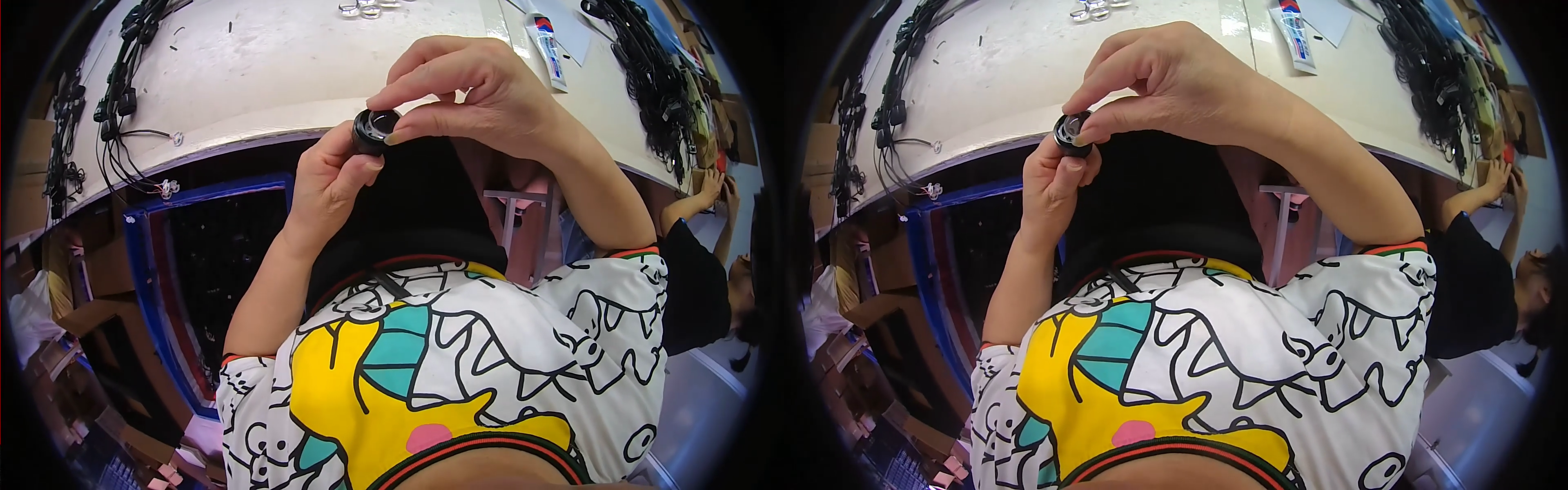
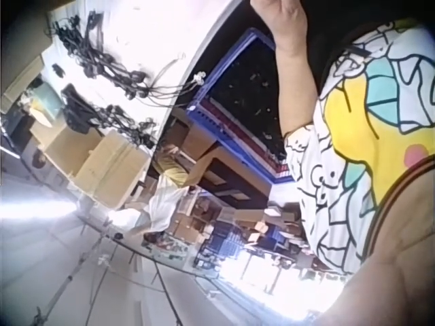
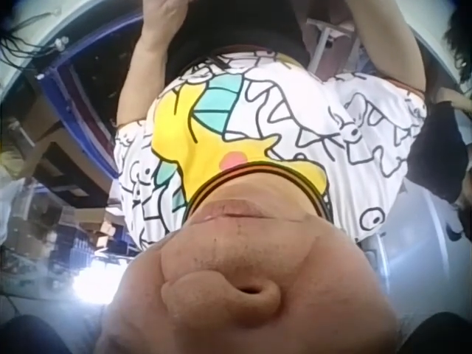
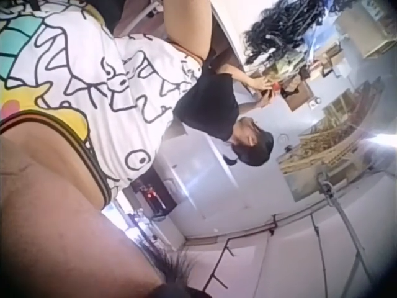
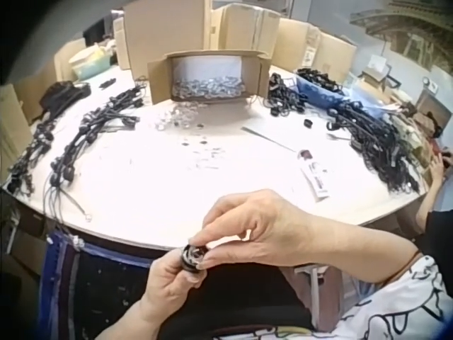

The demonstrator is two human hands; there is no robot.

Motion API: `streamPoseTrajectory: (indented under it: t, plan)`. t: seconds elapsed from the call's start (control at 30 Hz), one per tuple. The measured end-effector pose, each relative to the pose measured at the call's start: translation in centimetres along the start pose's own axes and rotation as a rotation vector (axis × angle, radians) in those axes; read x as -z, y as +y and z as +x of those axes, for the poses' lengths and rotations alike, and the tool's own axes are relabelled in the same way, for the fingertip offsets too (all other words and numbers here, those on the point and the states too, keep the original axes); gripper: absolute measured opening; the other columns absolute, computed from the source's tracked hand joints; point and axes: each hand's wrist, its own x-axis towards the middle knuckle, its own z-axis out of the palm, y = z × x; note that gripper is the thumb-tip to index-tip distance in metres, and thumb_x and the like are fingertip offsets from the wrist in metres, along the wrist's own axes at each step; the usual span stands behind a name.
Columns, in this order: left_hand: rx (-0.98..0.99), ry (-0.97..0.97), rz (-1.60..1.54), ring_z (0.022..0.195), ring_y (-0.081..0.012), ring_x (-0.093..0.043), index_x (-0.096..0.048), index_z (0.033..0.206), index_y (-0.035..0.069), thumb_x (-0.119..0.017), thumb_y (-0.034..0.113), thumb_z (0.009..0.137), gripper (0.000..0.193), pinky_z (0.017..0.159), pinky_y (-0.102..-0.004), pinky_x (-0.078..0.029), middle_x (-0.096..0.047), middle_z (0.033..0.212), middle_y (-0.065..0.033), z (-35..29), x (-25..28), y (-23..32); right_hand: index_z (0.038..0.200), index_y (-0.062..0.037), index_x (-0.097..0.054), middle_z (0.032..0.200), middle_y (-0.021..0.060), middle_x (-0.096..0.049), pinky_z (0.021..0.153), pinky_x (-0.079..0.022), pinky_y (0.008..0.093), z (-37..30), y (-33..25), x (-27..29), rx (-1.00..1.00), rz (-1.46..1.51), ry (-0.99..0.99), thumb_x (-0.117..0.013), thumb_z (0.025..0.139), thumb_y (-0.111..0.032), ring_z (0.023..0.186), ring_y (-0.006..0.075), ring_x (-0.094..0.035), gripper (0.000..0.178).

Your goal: The person assembles small electronic components into plastic housings by hand, then applies adhesive from a glue tube to secure them.

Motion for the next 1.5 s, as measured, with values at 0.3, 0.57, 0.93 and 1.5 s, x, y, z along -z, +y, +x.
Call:
streamPoseTrajectory:
  t: [0.3,0.57,0.93,1.5]
  plan:
    - [0.091,0.030,0.180,0.060,-0.0064,-0.046,-0.055,0.094,0.000,-0.054,0.010,0.078,0.019,0.055,-0.0194,-0.038,-0.051,0.070,-0.0006,0.8,-0.9,0.4,0.095,-0.0032,-0.064,0.087,0.0082,-0.062,0.063,-0.045,0.0250,-1.2,-0.5,1.9,-0.083,-0.060,-0.021,-0.071,0.069,-0.017,0.072,0.0169,-0.058,0.030]
    - [0.004,0.032,0.014,0.055,-0.0061,-0.042,-0.054,0.099,0.000,-0.061,0.036,0.079,0.042,0.050,-0.0184,-0.031,-0.048,0.063,0.0000,0.0,-0.6,0.6,0.096,-0.0060,-0.063,0.089,0.0114,-0.061,0.069,-0.046,0.0309,-4.1,13.7,18.9,-0.398,-0.951,0.649,-0.063,0.077,-0.025,0.080,0.0214,-0.058,0.027]
    - [0.028,0.105,0.015,0.049,-0.0058,-0.040,-0.055,0.096,-0.001,-0.060,0.044,0.077,0.049,0.044,-0.0178,-0.028,-0.048,0.059,-0.0008,-1.2,1.0,0.6,0.080,-0.0049,-0.061,0.063,-0.0004,-0.051,0.048,-0.033,0.0229,-0.3,10.6,15.6,-0.575,-0.231,0.369,-0.058,0.079,-0.022,0.053,0.0079,-0.042,0.018]
    - [0.093,0.103,-0.026,0.057,-0.0038,-0.040,-0.052,0.107,-0.001,-0.051,0.018,0.085,0.029,0.052,-0.0160,-0.032,-0.051,0.066,-0.0007,-2.1,0.7,1.2,0.096,-0.0059,-0.062,0.086,0.0031,-0.058,0.056,-0.041,0.0226,-0.4,3.7,3.3,-0.107,-0.527,0.070,-0.068,0.071,-0.012,0.063,0.0082,-0.050,0.026]
